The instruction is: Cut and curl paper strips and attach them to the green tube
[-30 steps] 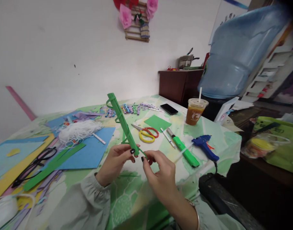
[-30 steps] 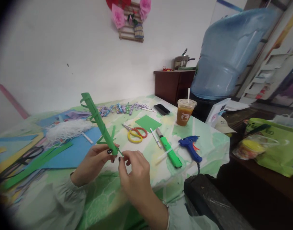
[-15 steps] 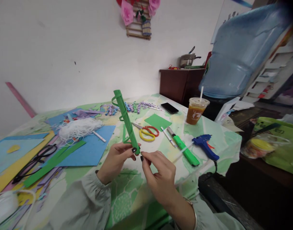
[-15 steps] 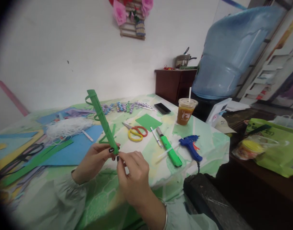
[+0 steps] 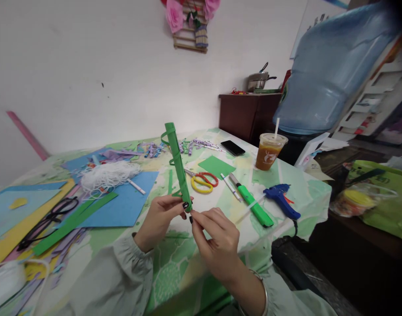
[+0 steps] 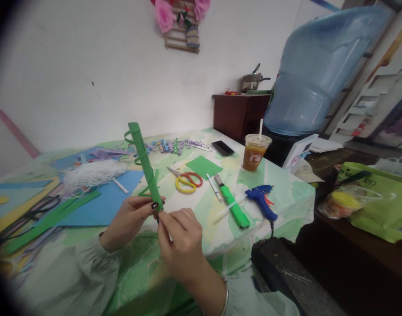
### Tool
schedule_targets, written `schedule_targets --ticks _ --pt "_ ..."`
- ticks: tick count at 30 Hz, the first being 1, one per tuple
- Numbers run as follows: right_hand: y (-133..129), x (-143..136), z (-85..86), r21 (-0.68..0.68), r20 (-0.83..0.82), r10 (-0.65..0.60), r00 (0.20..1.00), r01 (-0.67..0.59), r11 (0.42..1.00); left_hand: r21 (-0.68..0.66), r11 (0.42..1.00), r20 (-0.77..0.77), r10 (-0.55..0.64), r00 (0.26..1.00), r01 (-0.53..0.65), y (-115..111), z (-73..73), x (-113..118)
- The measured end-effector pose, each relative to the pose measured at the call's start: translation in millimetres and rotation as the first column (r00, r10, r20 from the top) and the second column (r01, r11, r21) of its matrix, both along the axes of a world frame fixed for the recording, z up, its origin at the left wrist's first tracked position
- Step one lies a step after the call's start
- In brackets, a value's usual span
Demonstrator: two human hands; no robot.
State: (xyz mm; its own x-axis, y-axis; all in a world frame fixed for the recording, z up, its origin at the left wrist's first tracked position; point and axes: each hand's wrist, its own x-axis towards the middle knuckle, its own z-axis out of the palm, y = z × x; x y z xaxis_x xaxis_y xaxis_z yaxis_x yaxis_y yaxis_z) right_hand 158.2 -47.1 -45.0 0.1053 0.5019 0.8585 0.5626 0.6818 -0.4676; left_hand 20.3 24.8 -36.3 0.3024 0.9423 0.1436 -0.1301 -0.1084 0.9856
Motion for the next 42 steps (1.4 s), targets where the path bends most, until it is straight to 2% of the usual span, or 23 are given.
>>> schedule_targets --ticks 9,18,27,42 --pt "-1.8 -1.3 0.9 0.019 0.005 -0.005 1.000 0.005 1.000 -0.094 0.992 0.193 -0.062 0.979 0.082 -3.6 2.4 5.3" --pt "-4.3 -1.0 4.2 0.047 -0.027 -0.006 1.000 0.007 0.999 -0.116 0.990 0.201 -0.052 0.978 0.076 -6.0 7.4 7.6" --pt "-3.9 -1.7 3.3 0.040 -0.022 0.025 0.999 -0.024 0.999 -0.094 0.993 0.181 -0.051 0.982 0.068 -4.3 3.4 5.2" --pt "-2.0 -0.9 3.4 0.036 0.059 0.042 0.997 -0.044 0.998 -0.129 0.990 0.219 -0.028 0.975 0.058 -4.7 4.4 7.1"
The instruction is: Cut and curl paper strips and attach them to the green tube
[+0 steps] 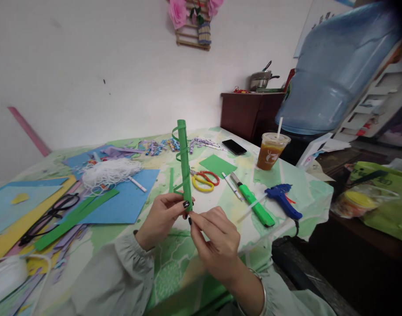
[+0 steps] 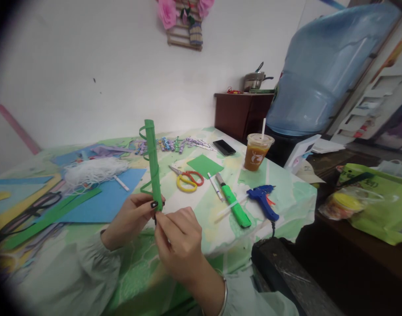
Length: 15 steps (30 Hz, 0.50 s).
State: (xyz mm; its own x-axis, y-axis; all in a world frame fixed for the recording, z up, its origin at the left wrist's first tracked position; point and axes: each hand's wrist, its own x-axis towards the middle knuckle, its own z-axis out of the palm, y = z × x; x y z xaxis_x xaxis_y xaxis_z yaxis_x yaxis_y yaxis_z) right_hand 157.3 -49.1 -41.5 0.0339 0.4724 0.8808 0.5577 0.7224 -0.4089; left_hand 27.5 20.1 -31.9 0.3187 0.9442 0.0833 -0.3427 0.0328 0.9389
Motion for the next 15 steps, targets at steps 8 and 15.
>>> schedule_targets --ticks 8,15 --pt "-0.9 -1.1 -0.3 -0.002 -0.044 0.001 0.999 -0.001 1.000 -0.004 0.999 0.046 -0.043 0.998 0.043 -0.8 1.8 0.1" --pt "-3.3 -2.8 2.8 -0.081 -0.108 -0.051 0.993 0.043 0.996 -0.048 0.996 0.056 -0.073 0.996 0.076 -4.5 5.8 1.2"
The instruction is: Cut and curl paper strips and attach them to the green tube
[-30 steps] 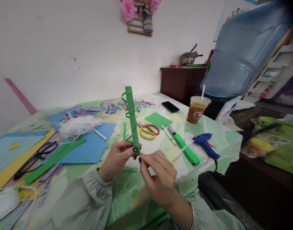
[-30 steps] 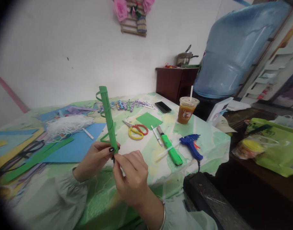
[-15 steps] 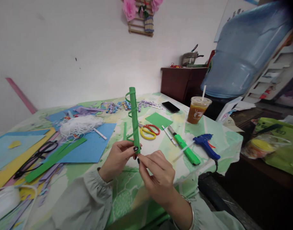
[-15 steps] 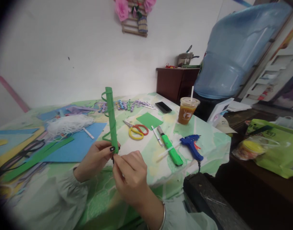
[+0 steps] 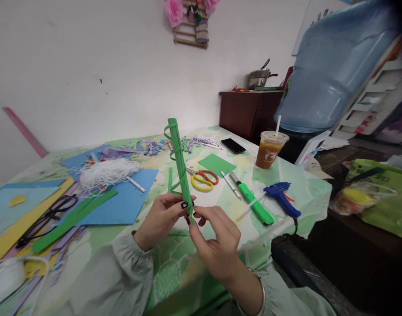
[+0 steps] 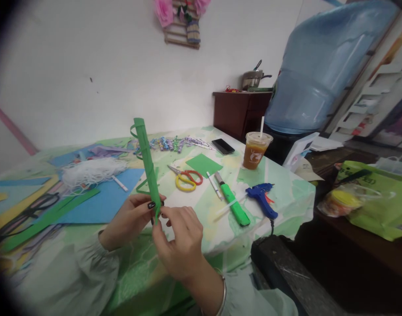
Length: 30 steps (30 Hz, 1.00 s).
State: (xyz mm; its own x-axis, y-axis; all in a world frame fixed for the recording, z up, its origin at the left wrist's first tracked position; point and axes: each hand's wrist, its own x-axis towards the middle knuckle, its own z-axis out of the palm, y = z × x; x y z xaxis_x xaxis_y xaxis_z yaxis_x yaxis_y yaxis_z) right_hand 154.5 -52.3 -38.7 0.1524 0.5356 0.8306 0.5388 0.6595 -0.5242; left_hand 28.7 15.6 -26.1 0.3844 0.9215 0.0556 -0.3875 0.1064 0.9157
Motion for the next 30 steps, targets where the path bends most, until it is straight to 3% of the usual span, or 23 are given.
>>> schedule_targets --ticks 7,17,30 --pt "3.2 -1.0 -2.8 0.054 0.003 0.005 1.000 -0.005 0.999 0.044 0.999 0.038 0.015 0.999 -0.016 4.0 -6.1 0.0" --pt "3.8 -2.9 -3.8 0.019 -0.062 0.006 0.998 -0.005 1.000 0.035 0.999 0.030 0.028 0.999 -0.029 2.7 -6.3 -0.5" --pt "5.4 -6.3 -2.1 0.092 -0.019 0.025 0.999 -0.023 0.995 0.013 1.000 0.036 0.027 0.999 -0.027 1.0 -4.7 -0.3"
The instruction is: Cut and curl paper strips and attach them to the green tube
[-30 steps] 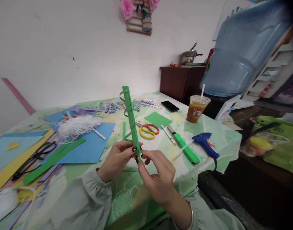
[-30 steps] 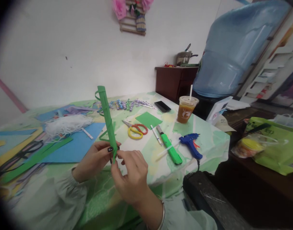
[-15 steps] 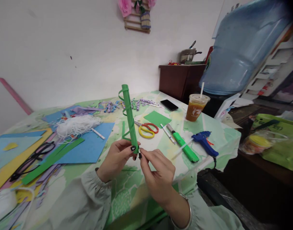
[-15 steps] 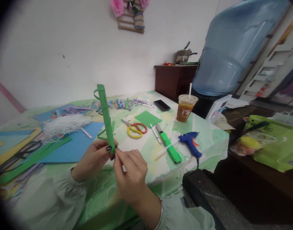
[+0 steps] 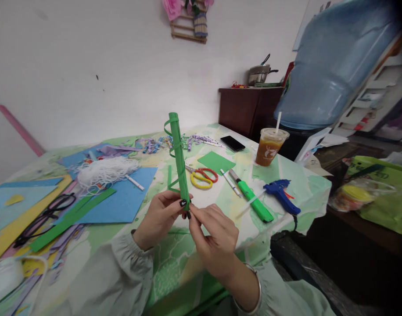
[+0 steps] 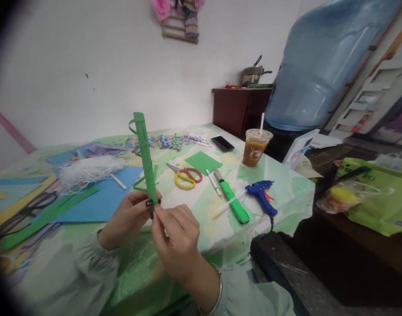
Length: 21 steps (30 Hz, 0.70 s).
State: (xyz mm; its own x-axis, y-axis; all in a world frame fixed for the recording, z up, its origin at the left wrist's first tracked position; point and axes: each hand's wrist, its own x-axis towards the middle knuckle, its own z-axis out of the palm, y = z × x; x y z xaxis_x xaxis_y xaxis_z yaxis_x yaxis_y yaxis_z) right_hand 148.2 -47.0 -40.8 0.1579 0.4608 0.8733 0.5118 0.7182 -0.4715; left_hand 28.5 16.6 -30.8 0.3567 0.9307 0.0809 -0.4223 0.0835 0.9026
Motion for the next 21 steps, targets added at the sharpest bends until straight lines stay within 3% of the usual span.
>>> schedule_targets --ticks 10,16,19,21 --pt "3 1 -1.7 -0.038 0.044 -0.025 0.999 0.027 0.999 0.029 0.999 -0.059 0.036 0.998 -0.034 3 -3.3 -1" --pt "6 13 3.3 -0.110 -0.020 0.026 0.999 -0.028 0.994 0.114 0.979 -0.190 0.189 0.963 -0.170 8 -3.0 -1" --pt "26 25 8.8 -0.238 -0.156 0.007 0.988 -0.044 0.970 0.214 0.938 -0.308 0.330 0.892 -0.273 9 -1.1 0" --pt "47 31 11.9 -0.432 -0.269 0.041 0.962 -0.158 0.888 0.286 0.893 -0.359 0.436 0.825 -0.347 9 -1.4 1"
